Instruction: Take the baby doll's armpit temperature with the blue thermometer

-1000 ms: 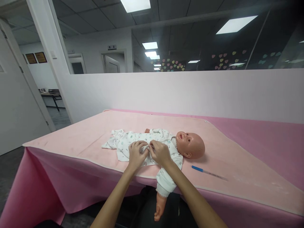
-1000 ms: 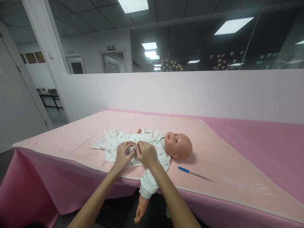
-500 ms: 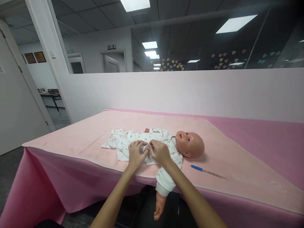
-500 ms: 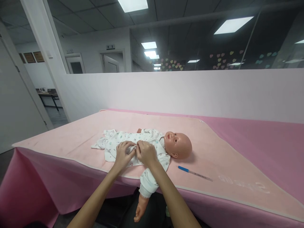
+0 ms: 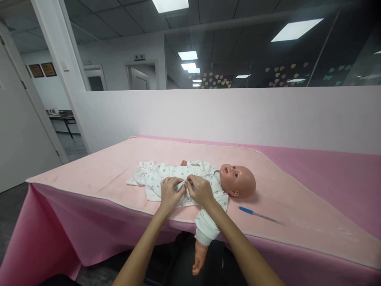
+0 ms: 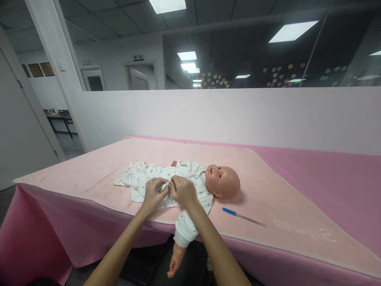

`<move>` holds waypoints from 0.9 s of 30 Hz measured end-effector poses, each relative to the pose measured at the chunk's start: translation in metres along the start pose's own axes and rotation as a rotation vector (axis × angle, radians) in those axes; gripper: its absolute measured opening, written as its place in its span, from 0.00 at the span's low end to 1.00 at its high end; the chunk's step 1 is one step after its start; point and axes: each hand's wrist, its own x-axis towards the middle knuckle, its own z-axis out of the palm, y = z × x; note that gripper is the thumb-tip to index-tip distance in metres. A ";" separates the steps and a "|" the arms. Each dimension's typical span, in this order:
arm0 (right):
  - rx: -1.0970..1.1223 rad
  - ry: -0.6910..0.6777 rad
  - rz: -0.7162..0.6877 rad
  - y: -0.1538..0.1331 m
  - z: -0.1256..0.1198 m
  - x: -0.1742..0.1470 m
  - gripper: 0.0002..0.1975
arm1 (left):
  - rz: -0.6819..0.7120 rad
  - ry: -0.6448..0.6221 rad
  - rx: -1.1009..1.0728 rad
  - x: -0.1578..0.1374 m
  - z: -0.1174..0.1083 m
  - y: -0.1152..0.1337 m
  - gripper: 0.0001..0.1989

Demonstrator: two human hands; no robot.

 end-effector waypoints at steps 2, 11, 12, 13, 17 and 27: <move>-0.003 0.001 0.002 0.000 0.000 0.000 0.06 | -0.009 0.004 -0.030 0.000 -0.001 0.000 0.05; -0.038 -0.003 0.007 0.002 0.004 -0.001 0.06 | -0.027 0.002 -0.115 0.000 -0.002 -0.002 0.11; -0.039 -0.004 0.006 0.002 0.004 -0.001 0.06 | -0.025 -0.004 -0.106 0.000 -0.002 -0.002 0.12; -0.040 -0.005 0.006 0.002 0.004 0.000 0.06 | -0.022 -0.011 -0.101 0.000 -0.002 -0.003 0.12; -0.046 -0.015 -0.001 0.002 0.003 0.000 0.07 | -0.026 -0.009 -0.152 0.001 -0.002 -0.004 0.12; -0.047 -0.015 -0.014 0.003 0.004 0.000 0.06 | -0.094 -0.031 -0.445 0.001 -0.004 -0.006 0.14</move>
